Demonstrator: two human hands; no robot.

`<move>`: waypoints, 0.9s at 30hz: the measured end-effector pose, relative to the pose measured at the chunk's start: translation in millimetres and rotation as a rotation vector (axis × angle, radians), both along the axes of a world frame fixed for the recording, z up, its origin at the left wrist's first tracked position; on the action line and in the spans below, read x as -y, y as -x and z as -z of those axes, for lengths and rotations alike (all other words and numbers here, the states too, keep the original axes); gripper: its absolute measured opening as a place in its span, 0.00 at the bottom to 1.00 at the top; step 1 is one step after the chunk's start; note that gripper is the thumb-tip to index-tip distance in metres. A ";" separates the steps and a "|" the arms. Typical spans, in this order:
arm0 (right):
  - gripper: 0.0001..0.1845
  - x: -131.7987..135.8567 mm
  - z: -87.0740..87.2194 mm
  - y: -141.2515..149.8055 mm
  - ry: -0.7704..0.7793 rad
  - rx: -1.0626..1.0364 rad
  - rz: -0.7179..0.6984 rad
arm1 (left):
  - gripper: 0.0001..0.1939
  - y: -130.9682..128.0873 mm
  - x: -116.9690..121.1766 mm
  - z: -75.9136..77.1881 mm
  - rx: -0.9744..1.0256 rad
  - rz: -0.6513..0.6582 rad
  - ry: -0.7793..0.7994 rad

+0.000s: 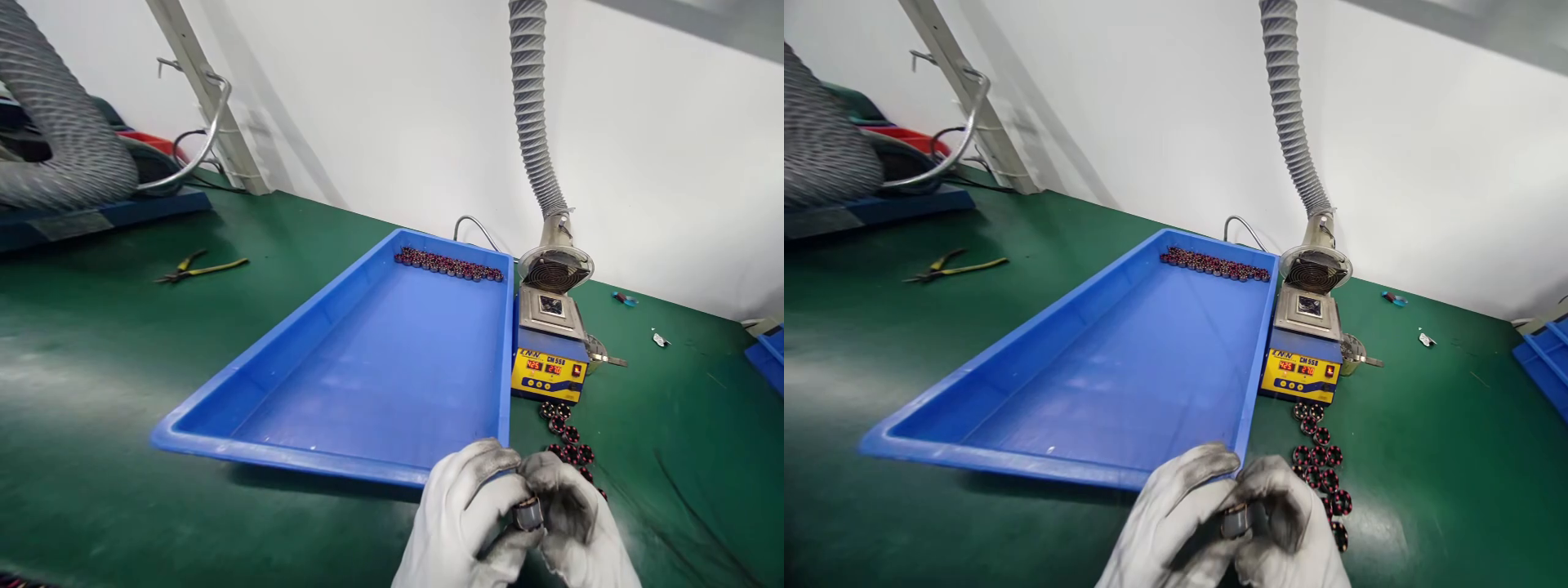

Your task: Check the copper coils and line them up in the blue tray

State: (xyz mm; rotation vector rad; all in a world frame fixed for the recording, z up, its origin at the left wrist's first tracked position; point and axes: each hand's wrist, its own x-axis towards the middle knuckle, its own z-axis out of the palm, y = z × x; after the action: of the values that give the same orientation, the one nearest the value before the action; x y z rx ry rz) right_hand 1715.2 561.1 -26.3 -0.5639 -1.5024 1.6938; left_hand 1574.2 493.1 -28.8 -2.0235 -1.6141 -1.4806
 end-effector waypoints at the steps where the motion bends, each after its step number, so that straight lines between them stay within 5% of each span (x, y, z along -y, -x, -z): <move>1: 0.12 -3.2 -1.6 -1.9 -0.058 0.016 -0.039 | 0.11 1.0 0.8 -1.5 0.001 0.035 0.033; 5: 0.04 -10.5 0.2 -3.3 -0.172 0.032 -0.076 | 0.13 2.1 0.6 -4.9 -0.072 0.055 0.031; 10: 0.10 -4.6 1.8 2.4 0.191 -0.231 0.055 | 0.10 1.2 -1.6 -8.8 -0.200 -0.043 -0.076; 12: 0.09 -0.6 0.2 1.6 0.218 -0.210 0.160 | 0.09 1.1 -1.2 -10.0 -0.211 -0.060 -0.073; 19: 0.07 6.7 -1.4 -0.1 -0.154 0.049 0.232 | 0.10 -3.2 0.8 -9.2 -0.289 -0.149 -0.084; 23: 0.01 10.6 -8.4 -3.3 -0.434 0.124 0.686 | 0.08 -4.2 4.5 -8.6 -0.282 -0.158 -0.054; 25: 0.02 14.6 -12.1 -3.7 -0.403 0.140 0.784 | 0.07 -3.7 5.2 -8.7 -0.284 -0.165 -0.054; 27: 0.09 20.1 -14.0 -0.5 -0.243 0.154 0.689 | 0.08 -3.3 4.5 -9.5 -0.315 -0.179 -0.070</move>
State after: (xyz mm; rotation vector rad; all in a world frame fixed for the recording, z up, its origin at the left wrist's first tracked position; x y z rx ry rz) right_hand 1715.7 541.0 -12.3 -0.9604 -1.3717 0.9432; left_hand 1577.5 488.5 -19.3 -1.9025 -1.5422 -1.0792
